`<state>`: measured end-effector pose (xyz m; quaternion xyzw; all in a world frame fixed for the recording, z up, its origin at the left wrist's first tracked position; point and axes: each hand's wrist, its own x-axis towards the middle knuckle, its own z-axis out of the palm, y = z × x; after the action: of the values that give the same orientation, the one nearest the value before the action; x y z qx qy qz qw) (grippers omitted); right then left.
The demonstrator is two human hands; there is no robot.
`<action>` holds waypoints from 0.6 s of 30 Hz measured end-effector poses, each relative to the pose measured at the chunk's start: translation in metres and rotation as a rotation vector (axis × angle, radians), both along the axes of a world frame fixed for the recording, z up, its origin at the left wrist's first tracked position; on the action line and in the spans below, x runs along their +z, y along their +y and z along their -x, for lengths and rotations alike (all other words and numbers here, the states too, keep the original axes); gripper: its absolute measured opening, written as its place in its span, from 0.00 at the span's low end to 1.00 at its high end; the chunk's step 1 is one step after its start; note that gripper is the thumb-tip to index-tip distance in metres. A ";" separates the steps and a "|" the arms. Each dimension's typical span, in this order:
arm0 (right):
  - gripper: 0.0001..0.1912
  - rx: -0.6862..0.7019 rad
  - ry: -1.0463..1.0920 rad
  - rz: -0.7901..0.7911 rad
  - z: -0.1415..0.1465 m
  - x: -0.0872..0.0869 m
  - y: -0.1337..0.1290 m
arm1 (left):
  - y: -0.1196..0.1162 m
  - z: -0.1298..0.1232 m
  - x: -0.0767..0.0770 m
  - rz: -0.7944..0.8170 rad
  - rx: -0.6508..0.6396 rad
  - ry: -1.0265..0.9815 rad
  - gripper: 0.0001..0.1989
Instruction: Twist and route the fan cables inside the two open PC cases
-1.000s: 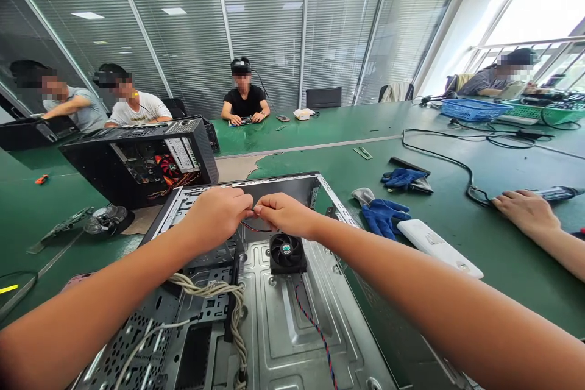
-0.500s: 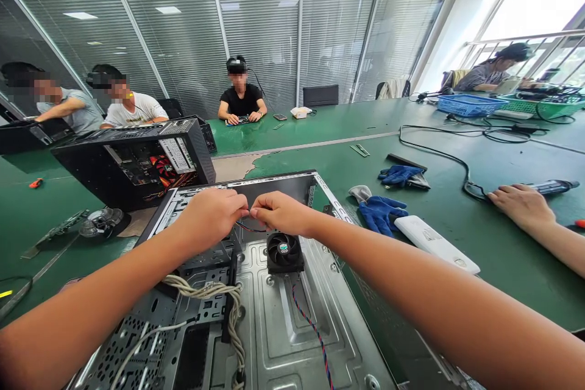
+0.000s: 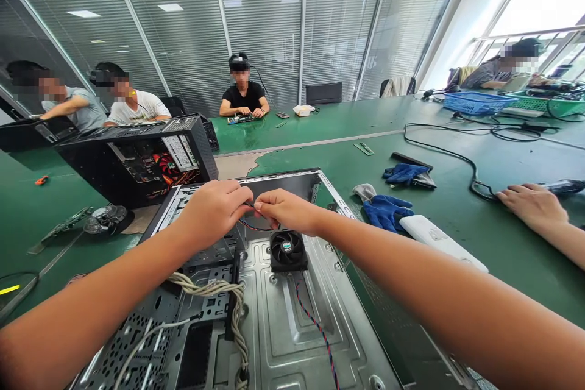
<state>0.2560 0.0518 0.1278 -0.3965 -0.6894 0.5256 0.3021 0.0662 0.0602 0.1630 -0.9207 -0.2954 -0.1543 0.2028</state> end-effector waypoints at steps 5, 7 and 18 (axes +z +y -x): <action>0.12 -0.002 -0.044 -0.046 -0.001 -0.002 0.002 | 0.002 0.001 -0.002 -0.003 -0.020 0.051 0.08; 0.12 -0.008 -0.061 -0.071 0.000 -0.002 0.002 | 0.003 0.001 -0.003 0.005 -0.025 0.057 0.08; 0.10 -0.028 -0.072 -0.075 0.002 0.002 -0.001 | 0.005 -0.001 -0.003 0.042 0.014 0.096 0.09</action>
<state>0.2544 0.0512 0.1299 -0.4135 -0.7133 0.4804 0.2990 0.0675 0.0650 0.1595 -0.9290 -0.2951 -0.1025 0.1985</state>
